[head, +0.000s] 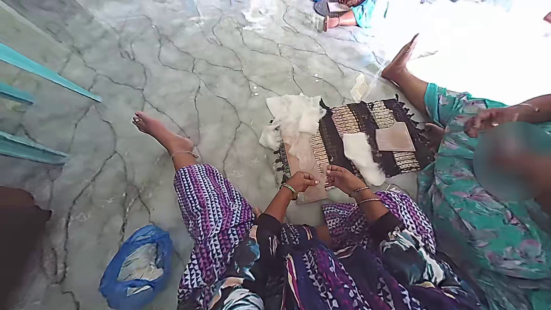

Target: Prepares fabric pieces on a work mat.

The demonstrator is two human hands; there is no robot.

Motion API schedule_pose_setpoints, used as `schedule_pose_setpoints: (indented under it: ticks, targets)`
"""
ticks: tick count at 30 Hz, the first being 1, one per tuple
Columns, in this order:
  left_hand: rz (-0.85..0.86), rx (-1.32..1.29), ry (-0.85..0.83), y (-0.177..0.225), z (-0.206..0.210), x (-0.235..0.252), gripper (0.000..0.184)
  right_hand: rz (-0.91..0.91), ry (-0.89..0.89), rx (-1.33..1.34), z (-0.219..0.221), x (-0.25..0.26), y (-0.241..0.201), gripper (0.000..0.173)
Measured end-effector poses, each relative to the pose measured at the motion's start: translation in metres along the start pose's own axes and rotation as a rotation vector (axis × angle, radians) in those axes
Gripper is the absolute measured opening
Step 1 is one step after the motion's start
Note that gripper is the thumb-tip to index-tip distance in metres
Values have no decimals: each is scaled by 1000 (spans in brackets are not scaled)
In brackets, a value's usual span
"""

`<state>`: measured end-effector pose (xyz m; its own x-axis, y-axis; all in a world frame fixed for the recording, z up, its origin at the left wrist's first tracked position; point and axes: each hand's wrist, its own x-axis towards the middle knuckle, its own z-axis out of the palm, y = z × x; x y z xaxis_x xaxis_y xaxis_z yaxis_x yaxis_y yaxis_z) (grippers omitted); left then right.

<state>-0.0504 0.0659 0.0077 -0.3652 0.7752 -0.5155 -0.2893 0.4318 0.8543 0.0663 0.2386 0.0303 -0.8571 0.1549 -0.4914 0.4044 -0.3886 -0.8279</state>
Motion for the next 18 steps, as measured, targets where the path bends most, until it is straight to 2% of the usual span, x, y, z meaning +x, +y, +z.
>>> schedule_pose_setpoints:
  ticks: [3,6,11,16,18]
  targets:
    - [2,41,31,3,-3,2,10,15,-30,-134,4,8,4,25]
    - [-37,74,42,-1,-4,2,12,18,65,-231,13,11,12,9]
    - [-48,245,63,0,-22,16,16,-7,135,-224,-3,10,-5,8]
    - [-45,294,363,30,-56,39,27,-60,210,-141,-13,16,-9,10]
    - [-15,308,418,33,-64,57,32,-56,192,-152,-13,21,-7,10]
